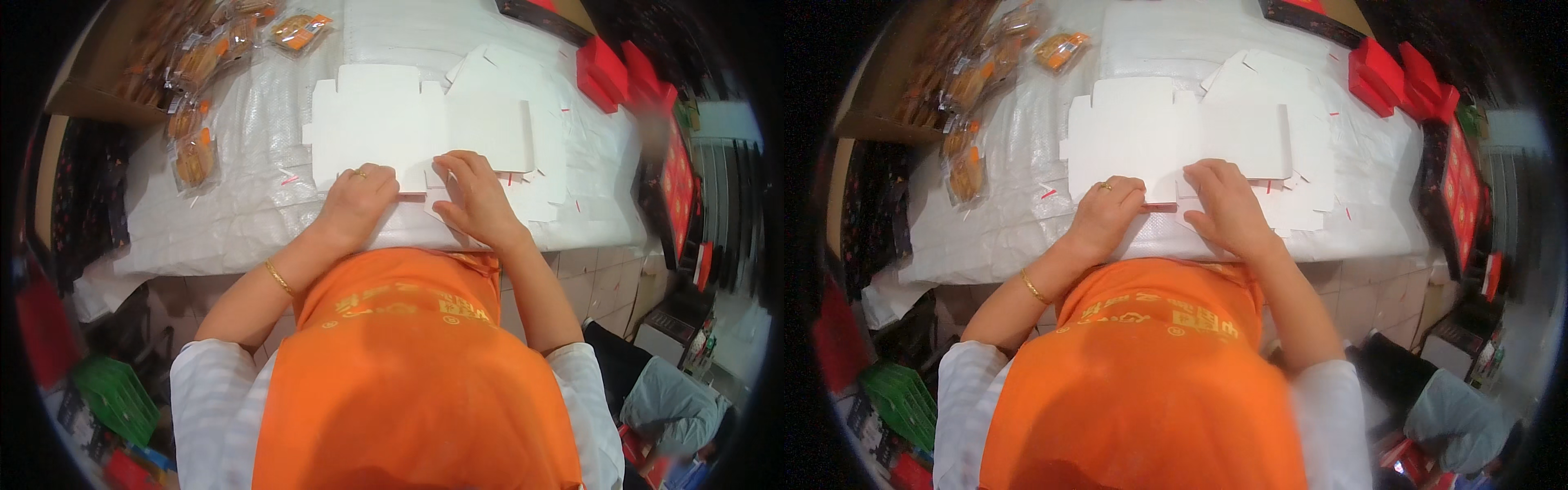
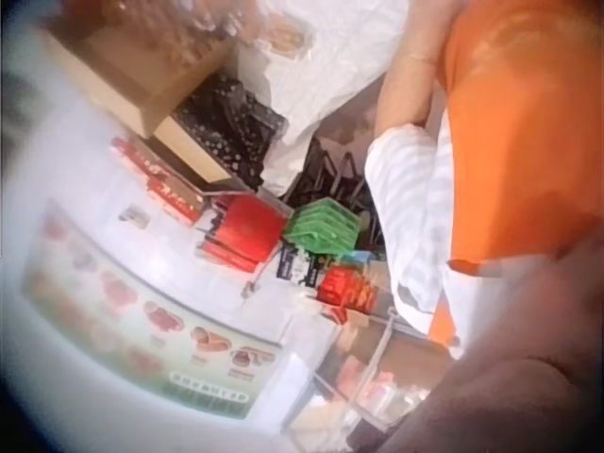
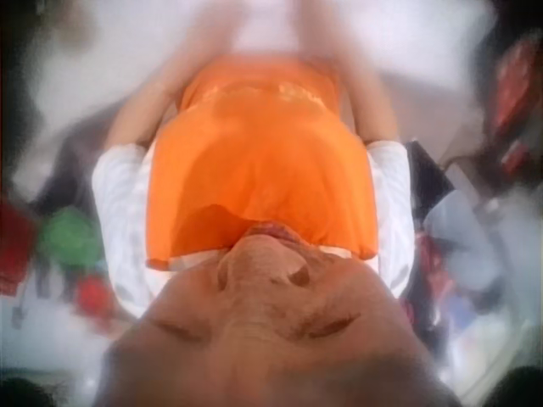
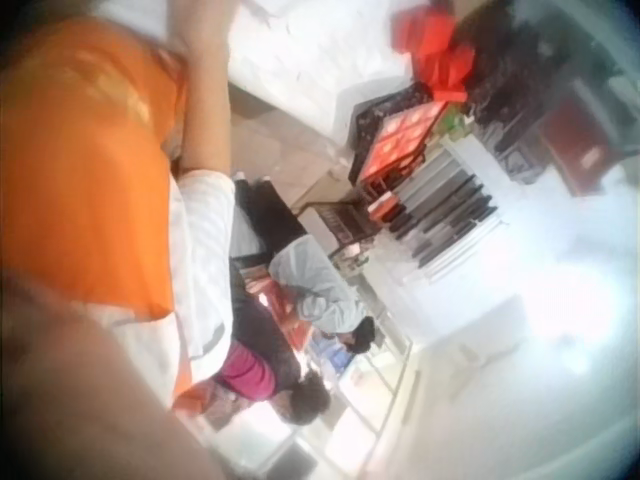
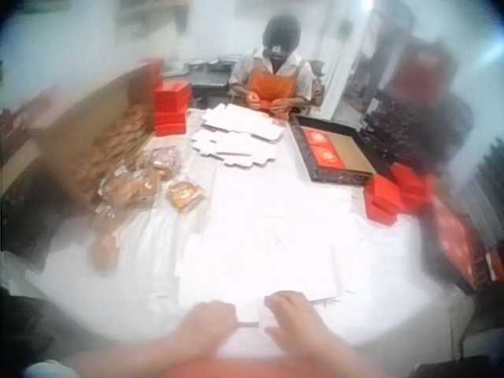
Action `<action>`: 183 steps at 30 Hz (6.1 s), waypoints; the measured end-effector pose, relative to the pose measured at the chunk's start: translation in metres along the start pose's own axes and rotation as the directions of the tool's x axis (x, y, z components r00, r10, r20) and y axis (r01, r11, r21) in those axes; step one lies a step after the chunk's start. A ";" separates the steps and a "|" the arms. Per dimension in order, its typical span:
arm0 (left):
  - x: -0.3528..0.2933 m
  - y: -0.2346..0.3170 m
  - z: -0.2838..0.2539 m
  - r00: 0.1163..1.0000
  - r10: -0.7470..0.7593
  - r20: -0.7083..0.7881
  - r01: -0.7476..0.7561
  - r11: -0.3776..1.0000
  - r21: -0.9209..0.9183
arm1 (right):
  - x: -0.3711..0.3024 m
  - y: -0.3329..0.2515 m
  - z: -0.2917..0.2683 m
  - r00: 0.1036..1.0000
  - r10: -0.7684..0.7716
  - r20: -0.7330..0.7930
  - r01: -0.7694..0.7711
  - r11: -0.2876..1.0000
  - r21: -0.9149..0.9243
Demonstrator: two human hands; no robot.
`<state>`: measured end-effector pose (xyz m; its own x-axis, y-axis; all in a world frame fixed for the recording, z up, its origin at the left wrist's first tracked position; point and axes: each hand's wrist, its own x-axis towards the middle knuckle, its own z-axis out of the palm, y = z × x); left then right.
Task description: The person assembles small red boxes from flat white cardboard sheets. They fold the cardboard along pre-scored lines to form the box shape, insert a packaged snack item into the box, and then close the lid. The process is repeated for multiple units on a table covered with a white sheet.
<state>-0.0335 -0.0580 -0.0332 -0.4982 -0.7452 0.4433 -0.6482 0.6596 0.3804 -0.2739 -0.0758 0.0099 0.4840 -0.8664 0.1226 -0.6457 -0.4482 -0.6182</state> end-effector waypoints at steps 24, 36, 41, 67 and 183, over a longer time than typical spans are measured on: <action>0.033 -0.015 -0.053 0.861 -0.272 0.431 0.439 0.825 -0.356 | 0.002 0.006 0.016 0.968 -0.247 -0.048 0.223 0.929 -0.295; 0.025 -0.012 -0.037 0.886 -0.219 0.409 0.361 0.880 -0.309 | 0.010 0.017 0.018 0.980 -0.197 0.009 0.196 0.969 -0.148; 0.024 -0.011 -0.036 0.904 -0.195 0.380 0.332 0.881 -0.337 | 0.045 0.012 0.000 0.954 0.037 0.297 0.009 0.988 -0.152; 0.007 0.001 -0.018 0.971 -0.224 0.086 0.239 0.916 -0.322 | 0.046 -0.033 -0.012 0.948 -0.185 0.259 0.240 0.950 -0.200; 0.018 -0.004 -0.005 0.964 0.228 0.139 -0.233 0.972 0.020 | -0.022 -0.006 -0.015 0.990 -0.099 0.101 0.123 0.952 -0.282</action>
<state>-0.0365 -0.0735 -0.0225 -0.7077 -0.5814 0.4014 -0.5259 0.8129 0.2502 -0.2899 -0.0577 0.0228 0.6023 -0.7914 0.1041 -0.7210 -0.5954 -0.3544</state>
